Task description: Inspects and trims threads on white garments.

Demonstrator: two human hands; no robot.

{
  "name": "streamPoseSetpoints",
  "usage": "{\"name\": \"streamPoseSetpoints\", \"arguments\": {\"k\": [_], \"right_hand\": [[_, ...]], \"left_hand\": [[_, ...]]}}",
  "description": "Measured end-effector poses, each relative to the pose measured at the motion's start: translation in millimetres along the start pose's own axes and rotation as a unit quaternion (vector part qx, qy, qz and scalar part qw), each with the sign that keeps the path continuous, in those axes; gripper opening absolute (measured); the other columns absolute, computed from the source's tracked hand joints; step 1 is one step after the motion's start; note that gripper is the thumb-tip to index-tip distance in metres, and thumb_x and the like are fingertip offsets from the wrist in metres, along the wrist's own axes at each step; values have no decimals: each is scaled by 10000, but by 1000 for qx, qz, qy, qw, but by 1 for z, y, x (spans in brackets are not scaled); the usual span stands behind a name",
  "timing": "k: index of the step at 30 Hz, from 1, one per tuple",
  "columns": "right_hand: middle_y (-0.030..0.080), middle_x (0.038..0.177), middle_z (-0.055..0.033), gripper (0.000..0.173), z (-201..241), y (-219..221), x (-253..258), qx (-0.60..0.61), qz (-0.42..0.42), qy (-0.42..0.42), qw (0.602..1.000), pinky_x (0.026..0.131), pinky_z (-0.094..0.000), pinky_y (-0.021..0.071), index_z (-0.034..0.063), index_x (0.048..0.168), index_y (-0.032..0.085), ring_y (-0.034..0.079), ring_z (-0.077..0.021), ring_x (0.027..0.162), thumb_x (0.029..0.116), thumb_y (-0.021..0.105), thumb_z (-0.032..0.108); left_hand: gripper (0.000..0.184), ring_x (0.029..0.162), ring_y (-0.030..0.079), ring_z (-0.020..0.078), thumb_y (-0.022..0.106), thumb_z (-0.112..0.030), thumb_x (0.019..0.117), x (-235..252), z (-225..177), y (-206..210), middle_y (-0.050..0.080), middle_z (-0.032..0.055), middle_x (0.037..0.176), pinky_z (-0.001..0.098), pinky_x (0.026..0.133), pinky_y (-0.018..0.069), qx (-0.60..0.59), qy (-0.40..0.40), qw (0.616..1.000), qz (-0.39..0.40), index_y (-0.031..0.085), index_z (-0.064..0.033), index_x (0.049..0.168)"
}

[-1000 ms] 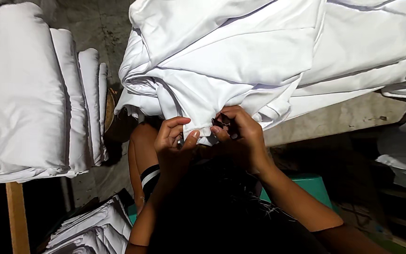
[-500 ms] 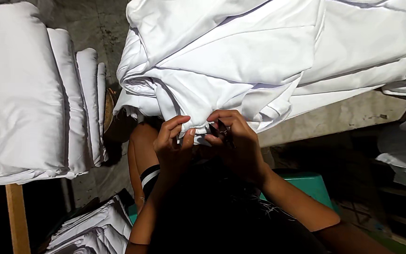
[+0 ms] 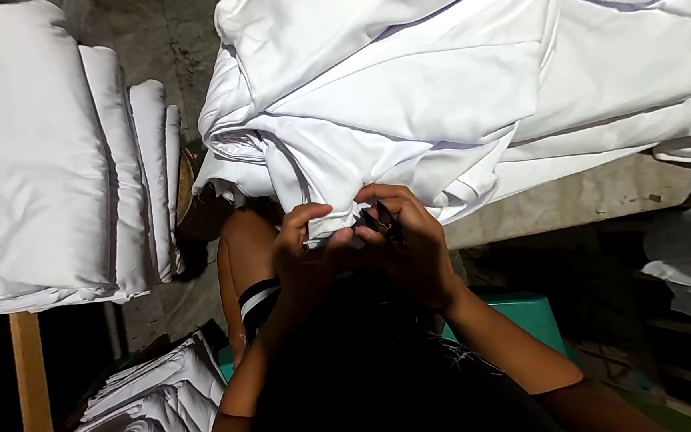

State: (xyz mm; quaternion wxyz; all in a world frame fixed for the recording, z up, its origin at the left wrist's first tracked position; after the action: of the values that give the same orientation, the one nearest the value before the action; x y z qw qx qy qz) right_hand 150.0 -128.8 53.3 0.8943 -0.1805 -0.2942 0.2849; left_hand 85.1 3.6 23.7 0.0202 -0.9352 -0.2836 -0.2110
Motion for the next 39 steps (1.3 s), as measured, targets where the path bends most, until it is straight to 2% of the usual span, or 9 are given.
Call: {"name": "streamPoseSetpoints", "arguments": {"k": [2, 4, 9, 16, 27, 29, 33, 36, 39], "right_hand": [[604, 1185, -157, 184, 0, -2, 1, -1, -4, -12, 1000, 713, -109, 497, -50, 1012, 566, 587, -12, 857, 994, 606, 129], [608, 1190, -182, 181, 1, -1, 2, -29, 2, -27, 999, 715, -119, 489, -55, 997, 580, 591, -37, 863, 992, 601, 124], [628, 1195, -199, 209, 6, -1, 4, -93, 22, -30, 995, 646, -153, 498, -47, 956, 638, 608, -71, 788, 1000, 601, 154], [642, 1195, -186, 211, 7, 0, 5, -142, 37, -21, 989, 577, -224, 499, -24, 1021, 675, 623, -126, 745, 990, 603, 172], [648, 1204, -211, 289, 4, 7, 6, -74, 81, -36, 993, 699, -224, 545, -58, 1114, 639, 664, -140, 873, 1011, 581, 206], [655, 1214, -206, 296, 3, 8, 6, -80, 85, -43, 992, 688, -242, 551, -49, 1129, 630, 677, -152, 882, 1023, 561, 219], [671, 1066, -172, 301, 2, 8, 10, -137, 77, -38, 987, 627, -294, 542, -44, 1150, 642, 669, -192, 807, 1021, 547, 210], [678, 1046, -175, 265, 4, 8, 13, -148, 73, -42, 985, 590, -302, 540, -32, 1113, 690, 682, -205, 786, 1022, 540, 168], [681, 1046, -175, 255, 5, 7, 14, -140, 65, -37, 987, 610, -290, 536, -30, 1099, 705, 680, -196, 801, 1018, 550, 156]], "left_hand": [[223, 970, 600, -49, 729, -223, 930, 1, -5, 3, 619, -56, 1028, 130, 846, 525, 52, 48, 997, 5, 623, -100, 1083], [163, 911, 602, -36, 728, -147, 918, 3, -6, 4, 619, -27, 968, 120, 800, 524, 52, 52, 997, 6, 654, -60, 1035], [149, 954, 632, -45, 704, -75, 922, 4, -4, 4, 658, -63, 1043, 139, 824, 554, -7, 17, 1000, 13, 667, -65, 1066], [199, 932, 644, -44, 701, -26, 905, 2, -2, 3, 660, -70, 1048, 148, 808, 569, -33, -13, 999, 14, 667, -53, 1100], [166, 924, 605, -38, 637, -28, 929, 5, -1, 2, 631, -49, 1042, 126, 789, 527, -42, -5, 999, 28, 670, -49, 1091], [168, 902, 596, -30, 614, -9, 930, 6, 0, 3, 617, -36, 1019, 122, 768, 516, -31, -3, 999, 32, 674, -44, 1083], [198, 896, 627, -41, 626, 7, 921, 6, -2, 4, 653, -47, 1027, 146, 792, 551, -34, 3, 999, 36, 644, -26, 1115], [287, 945, 653, -35, 626, 24, 915, 3, 3, 3, 671, -89, 1103, 193, 852, 570, -60, -21, 997, 34, 585, -77, 1181], [259, 935, 641, -47, 621, 8, 928, 3, 5, 2, 661, -115, 1098, 175, 837, 560, -92, -26, 995, 35, 593, -127, 1148]]}}
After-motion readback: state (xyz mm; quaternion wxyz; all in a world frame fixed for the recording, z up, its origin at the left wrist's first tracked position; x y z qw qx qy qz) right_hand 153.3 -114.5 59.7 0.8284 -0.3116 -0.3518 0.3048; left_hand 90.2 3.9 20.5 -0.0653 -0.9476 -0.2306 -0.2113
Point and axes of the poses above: each hand's wrist, its own x-axis towards the middle knuckle, its own y-axis out of the palm, z = x × y, the point moved 9 cm from there along x, towards the middle knuckle
